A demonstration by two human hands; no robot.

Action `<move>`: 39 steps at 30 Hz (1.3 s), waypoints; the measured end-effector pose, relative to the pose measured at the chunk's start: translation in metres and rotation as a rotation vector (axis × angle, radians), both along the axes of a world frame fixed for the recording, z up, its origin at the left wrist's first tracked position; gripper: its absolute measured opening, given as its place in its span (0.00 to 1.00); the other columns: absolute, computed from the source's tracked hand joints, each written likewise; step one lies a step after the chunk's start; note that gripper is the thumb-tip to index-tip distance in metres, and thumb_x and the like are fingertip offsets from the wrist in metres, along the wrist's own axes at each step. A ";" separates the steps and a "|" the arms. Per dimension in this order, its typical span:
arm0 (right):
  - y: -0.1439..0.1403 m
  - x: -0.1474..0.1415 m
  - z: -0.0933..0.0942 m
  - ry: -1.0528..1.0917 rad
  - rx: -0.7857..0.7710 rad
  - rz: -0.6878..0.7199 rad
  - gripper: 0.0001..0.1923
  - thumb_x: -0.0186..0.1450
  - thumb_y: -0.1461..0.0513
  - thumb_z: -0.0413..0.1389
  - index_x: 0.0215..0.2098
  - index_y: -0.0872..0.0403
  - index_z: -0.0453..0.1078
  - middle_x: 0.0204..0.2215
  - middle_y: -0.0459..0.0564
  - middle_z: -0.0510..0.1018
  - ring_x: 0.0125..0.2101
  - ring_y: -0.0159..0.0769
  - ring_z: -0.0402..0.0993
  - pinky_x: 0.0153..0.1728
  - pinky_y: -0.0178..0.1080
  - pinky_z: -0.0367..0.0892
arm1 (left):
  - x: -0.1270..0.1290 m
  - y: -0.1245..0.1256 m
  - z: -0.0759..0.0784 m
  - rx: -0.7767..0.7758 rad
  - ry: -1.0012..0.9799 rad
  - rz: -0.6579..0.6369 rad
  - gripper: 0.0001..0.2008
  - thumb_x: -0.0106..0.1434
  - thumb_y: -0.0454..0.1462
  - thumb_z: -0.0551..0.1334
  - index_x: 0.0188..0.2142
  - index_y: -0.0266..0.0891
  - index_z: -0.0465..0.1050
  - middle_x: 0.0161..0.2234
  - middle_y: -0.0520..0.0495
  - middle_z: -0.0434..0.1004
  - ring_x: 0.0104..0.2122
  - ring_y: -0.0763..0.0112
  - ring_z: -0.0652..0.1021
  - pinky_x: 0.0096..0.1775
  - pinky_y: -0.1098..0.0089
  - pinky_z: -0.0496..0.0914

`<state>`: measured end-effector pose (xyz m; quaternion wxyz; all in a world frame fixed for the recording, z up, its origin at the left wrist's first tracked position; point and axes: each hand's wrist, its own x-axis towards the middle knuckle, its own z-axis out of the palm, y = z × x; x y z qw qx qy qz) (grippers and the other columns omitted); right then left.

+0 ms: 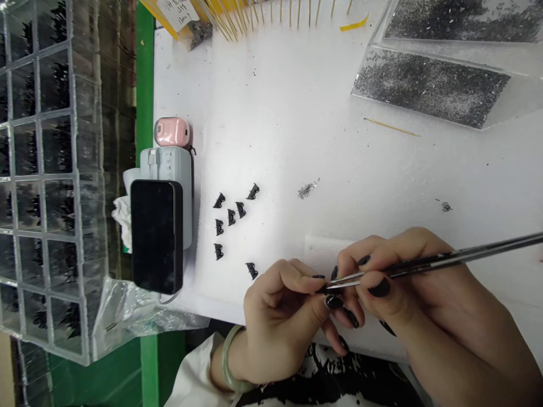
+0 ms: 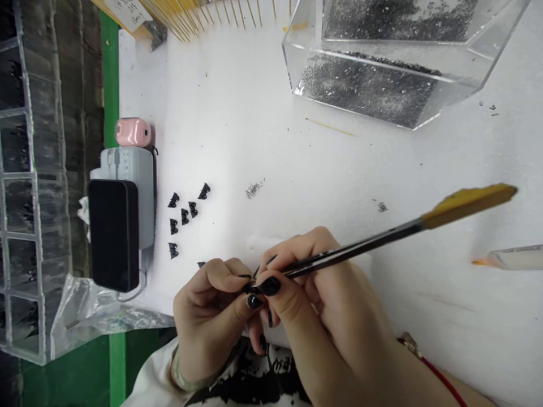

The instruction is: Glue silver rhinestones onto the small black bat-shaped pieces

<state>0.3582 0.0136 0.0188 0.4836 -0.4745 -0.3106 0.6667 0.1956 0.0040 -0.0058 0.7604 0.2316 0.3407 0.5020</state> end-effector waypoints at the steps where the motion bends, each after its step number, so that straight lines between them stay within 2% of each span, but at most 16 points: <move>1: 0.000 0.000 0.000 0.006 0.000 0.007 0.08 0.78 0.63 0.56 0.42 0.43 0.71 0.32 0.40 0.79 0.26 0.26 0.80 0.30 0.25 0.79 | 0.000 0.000 0.000 -0.001 0.004 -0.002 0.17 0.72 0.19 0.61 0.48 0.40 0.81 0.43 0.53 0.84 0.38 0.66 0.90 0.31 0.80 0.85; 5: 0.004 0.000 -0.001 0.029 -0.004 0.021 0.07 0.79 0.62 0.56 0.42 0.42 0.70 0.30 0.38 0.77 0.26 0.27 0.80 0.29 0.27 0.80 | 0.000 0.001 0.000 -0.002 0.011 -0.004 0.17 0.72 0.19 0.61 0.47 0.39 0.81 0.42 0.53 0.84 0.38 0.68 0.90 0.32 0.80 0.85; 8: 0.006 -0.001 -0.002 -0.010 0.004 0.022 0.06 0.78 0.62 0.57 0.42 0.43 0.71 0.32 0.40 0.78 0.25 0.27 0.80 0.28 0.27 0.79 | 0.003 0.003 -0.002 0.007 -0.018 -0.001 0.16 0.72 0.20 0.61 0.47 0.40 0.81 0.42 0.54 0.83 0.38 0.70 0.90 0.32 0.80 0.85; 12: 0.001 0.003 -0.005 -0.083 0.020 -0.054 0.04 0.76 0.61 0.60 0.42 0.45 0.74 0.36 0.44 0.80 0.22 0.28 0.77 0.23 0.29 0.77 | 0.005 -0.001 -0.006 0.050 -0.020 -0.044 0.15 0.73 0.23 0.62 0.49 0.44 0.80 0.38 0.55 0.81 0.35 0.75 0.89 0.33 0.81 0.84; 14: -0.003 0.008 -0.010 -0.087 0.018 -0.125 0.01 0.76 0.60 0.60 0.44 0.46 0.75 0.41 0.47 0.81 0.20 0.27 0.74 0.22 0.33 0.78 | 0.001 -0.004 -0.006 0.089 0.084 -0.078 0.16 0.74 0.25 0.62 0.53 0.47 0.78 0.35 0.55 0.80 0.30 0.77 0.87 0.32 0.82 0.83; 16: -0.005 0.012 -0.015 -0.059 0.030 -0.233 0.03 0.77 0.61 0.59 0.46 0.47 0.75 0.43 0.50 0.81 0.19 0.26 0.68 0.20 0.35 0.74 | -0.008 -0.003 -0.001 0.192 0.324 -0.088 0.18 0.74 0.26 0.61 0.56 0.49 0.77 0.34 0.53 0.80 0.28 0.76 0.86 0.30 0.81 0.81; 18: -0.005 0.014 -0.019 -0.021 0.046 -0.294 0.03 0.77 0.63 0.58 0.45 0.48 0.75 0.42 0.51 0.81 0.18 0.25 0.64 0.19 0.36 0.71 | -0.023 0.003 0.007 0.384 0.726 -0.061 0.19 0.73 0.25 0.61 0.57 0.45 0.76 0.37 0.49 0.81 0.30 0.72 0.86 0.31 0.76 0.82; 19: -0.004 0.014 -0.020 -0.006 0.050 -0.297 0.03 0.76 0.63 0.58 0.45 0.49 0.75 0.42 0.51 0.81 0.18 0.25 0.63 0.19 0.37 0.70 | -0.032 0.008 0.011 0.485 0.965 -0.040 0.18 0.72 0.25 0.61 0.56 0.42 0.77 0.37 0.47 0.82 0.32 0.70 0.86 0.34 0.73 0.83; 21: -0.003 0.014 -0.020 0.002 0.046 -0.263 0.03 0.76 0.63 0.59 0.44 0.49 0.76 0.42 0.52 0.82 0.18 0.25 0.63 0.19 0.37 0.70 | -0.049 0.019 0.016 0.591 1.378 -0.036 0.17 0.72 0.25 0.58 0.54 0.38 0.77 0.36 0.45 0.83 0.33 0.67 0.85 0.36 0.70 0.83; 23: -0.002 0.014 -0.018 -0.005 0.056 -0.232 0.03 0.76 0.62 0.60 0.43 0.49 0.76 0.42 0.52 0.82 0.18 0.24 0.64 0.19 0.36 0.70 | -0.062 0.030 0.017 0.592 1.540 -0.042 0.17 0.71 0.25 0.57 0.54 0.36 0.78 0.36 0.43 0.84 0.34 0.63 0.86 0.37 0.65 0.83; 25: 0.000 0.013 -0.017 -0.018 0.061 -0.223 0.04 0.75 0.63 0.60 0.42 0.49 0.77 0.40 0.52 0.82 0.18 0.24 0.65 0.19 0.36 0.70 | -0.068 0.036 0.014 0.567 1.601 -0.048 0.19 0.70 0.25 0.56 0.56 0.33 0.77 0.36 0.41 0.85 0.34 0.59 0.86 0.36 0.62 0.83; 29: 0.004 0.013 -0.015 -0.033 0.088 -0.223 0.04 0.74 0.63 0.61 0.41 0.50 0.78 0.38 0.52 0.82 0.18 0.25 0.64 0.19 0.36 0.70 | -0.068 0.037 0.010 0.525 1.714 -0.051 0.20 0.70 0.25 0.54 0.57 0.33 0.76 0.33 0.41 0.83 0.31 0.56 0.84 0.30 0.62 0.80; 34: 0.004 0.014 -0.016 -0.074 0.075 -0.227 0.03 0.74 0.62 0.62 0.41 0.51 0.78 0.40 0.53 0.83 0.18 0.24 0.65 0.21 0.36 0.69 | -0.074 0.028 0.020 0.529 1.727 -0.046 0.16 0.72 0.27 0.55 0.55 0.30 0.75 0.34 0.40 0.81 0.28 0.57 0.82 0.28 0.62 0.78; 36: 0.004 0.014 -0.016 -0.093 0.072 -0.230 0.03 0.74 0.61 0.62 0.41 0.50 0.77 0.40 0.53 0.83 0.18 0.24 0.65 0.21 0.36 0.70 | -0.074 0.022 0.021 0.578 1.705 -0.114 0.14 0.73 0.28 0.56 0.54 0.31 0.75 0.35 0.41 0.80 0.26 0.60 0.81 0.27 0.63 0.77; 39: 0.005 0.018 -0.013 -0.124 0.112 -0.241 0.02 0.73 0.62 0.64 0.41 0.50 0.78 0.38 0.52 0.83 0.18 0.25 0.63 0.20 0.37 0.69 | -0.069 0.010 0.016 0.625 1.712 -0.237 0.14 0.73 0.27 0.53 0.51 0.33 0.74 0.36 0.41 0.77 0.26 0.60 0.80 0.25 0.64 0.75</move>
